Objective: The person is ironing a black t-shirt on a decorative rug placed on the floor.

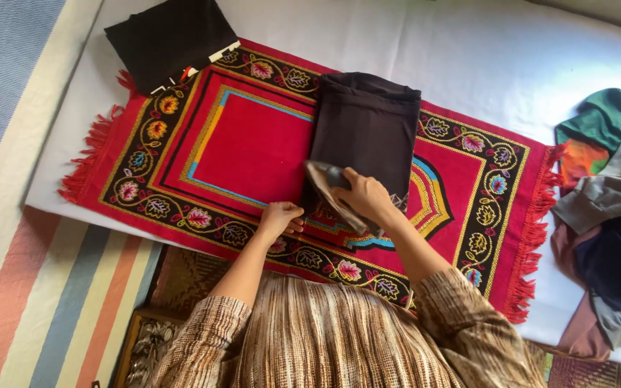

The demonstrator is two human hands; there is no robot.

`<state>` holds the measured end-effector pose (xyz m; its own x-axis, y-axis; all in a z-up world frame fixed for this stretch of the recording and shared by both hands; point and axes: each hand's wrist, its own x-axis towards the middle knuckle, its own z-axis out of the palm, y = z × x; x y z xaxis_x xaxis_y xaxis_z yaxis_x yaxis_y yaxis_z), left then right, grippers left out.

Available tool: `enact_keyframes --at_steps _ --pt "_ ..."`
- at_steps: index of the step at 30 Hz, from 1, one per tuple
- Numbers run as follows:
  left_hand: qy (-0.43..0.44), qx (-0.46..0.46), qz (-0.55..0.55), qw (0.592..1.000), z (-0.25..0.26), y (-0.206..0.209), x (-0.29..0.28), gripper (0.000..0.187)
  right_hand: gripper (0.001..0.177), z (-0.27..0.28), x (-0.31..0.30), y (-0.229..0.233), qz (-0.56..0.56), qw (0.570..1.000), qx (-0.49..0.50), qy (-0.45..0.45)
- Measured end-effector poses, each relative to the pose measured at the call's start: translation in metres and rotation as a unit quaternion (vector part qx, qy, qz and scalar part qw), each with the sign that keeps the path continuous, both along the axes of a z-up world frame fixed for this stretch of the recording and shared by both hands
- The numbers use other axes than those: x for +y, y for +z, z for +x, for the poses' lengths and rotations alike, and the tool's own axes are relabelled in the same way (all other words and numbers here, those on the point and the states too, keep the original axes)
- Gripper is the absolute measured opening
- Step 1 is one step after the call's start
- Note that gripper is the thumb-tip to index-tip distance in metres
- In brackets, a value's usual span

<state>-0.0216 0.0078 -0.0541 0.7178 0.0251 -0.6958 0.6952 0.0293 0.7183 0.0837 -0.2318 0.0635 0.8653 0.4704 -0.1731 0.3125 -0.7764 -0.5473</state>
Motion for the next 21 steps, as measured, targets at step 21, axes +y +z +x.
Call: enact_keyframes --at_steps 21 --pt "-0.014 0.006 -0.018 1.000 0.005 0.012 0.002 0.020 0.045 -0.024 -0.020 0.001 0.011 0.991 0.037 -0.127"
